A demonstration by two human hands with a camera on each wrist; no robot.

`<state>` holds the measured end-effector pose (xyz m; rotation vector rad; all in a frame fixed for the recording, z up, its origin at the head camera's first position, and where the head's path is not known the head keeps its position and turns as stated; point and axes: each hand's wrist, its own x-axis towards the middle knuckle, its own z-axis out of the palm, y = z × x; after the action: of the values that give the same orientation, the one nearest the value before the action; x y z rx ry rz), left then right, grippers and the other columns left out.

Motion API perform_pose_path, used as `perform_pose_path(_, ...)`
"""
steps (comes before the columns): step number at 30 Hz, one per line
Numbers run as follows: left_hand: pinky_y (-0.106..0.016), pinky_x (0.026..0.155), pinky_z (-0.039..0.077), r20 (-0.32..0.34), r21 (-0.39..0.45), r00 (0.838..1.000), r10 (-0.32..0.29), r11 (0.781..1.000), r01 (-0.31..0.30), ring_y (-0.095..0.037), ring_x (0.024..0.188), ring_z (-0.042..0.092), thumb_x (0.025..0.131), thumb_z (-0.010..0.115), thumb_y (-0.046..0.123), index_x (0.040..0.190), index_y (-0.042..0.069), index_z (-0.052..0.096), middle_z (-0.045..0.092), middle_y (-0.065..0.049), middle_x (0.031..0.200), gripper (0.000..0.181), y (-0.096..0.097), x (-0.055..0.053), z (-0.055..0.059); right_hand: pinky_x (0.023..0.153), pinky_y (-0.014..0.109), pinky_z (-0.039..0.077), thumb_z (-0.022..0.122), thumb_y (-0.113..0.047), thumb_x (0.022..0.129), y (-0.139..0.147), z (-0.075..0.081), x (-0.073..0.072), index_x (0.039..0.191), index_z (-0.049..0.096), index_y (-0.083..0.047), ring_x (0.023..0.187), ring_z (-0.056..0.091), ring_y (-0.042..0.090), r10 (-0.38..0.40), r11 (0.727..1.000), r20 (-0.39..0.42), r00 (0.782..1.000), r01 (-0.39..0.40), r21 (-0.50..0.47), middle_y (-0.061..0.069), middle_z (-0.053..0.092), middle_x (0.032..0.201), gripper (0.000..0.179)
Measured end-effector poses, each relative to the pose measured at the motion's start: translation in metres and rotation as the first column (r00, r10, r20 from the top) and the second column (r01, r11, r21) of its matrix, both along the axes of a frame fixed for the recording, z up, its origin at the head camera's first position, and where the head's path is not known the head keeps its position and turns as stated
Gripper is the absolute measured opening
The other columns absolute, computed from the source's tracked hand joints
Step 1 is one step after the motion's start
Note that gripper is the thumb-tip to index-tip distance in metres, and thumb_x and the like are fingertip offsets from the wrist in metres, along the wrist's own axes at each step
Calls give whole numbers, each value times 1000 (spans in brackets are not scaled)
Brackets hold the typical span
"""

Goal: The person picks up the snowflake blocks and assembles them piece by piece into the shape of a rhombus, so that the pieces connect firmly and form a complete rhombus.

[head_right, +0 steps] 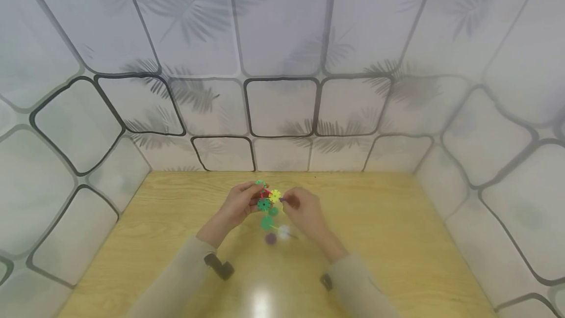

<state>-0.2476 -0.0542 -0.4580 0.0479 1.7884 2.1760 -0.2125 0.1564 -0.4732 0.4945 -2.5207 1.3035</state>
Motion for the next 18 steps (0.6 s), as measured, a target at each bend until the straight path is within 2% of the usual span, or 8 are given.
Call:
perform_pose_path(6,-20,69,64,7,-2,1000,-1,1000,1,-9,80,73,111,56,22,134,-7,65,72,-3,96,38,0,0,0,69,22,59,78,-2,93,-1,2,2,102,74,-7,78,66,10,-5,1000,-48,999,6,9,3,73,92,11)
perform_pose_path(13,-20,70,64,8,-3,1000,9,1000,-9,-9,81,73,111,57,20,136,-8,65,75,-4,99,38,3,0,2,72,24,61,78,-5,95,-2,3,3,101,75,-7,81,69,13,-6,1000,-105,994,8,20,9,75,94,7)
perform_pose_path(18,-20,71,64,17,-6,1000,4,1000,-4,-9,81,74,111,56,21,136,-6,65,75,-13,107,38,3,2,2,70,24,60,78,-3,94,-3,2,4,101,75,-7,80,69,12,-7,1000,-114,993,8,14,7,75,94,8)
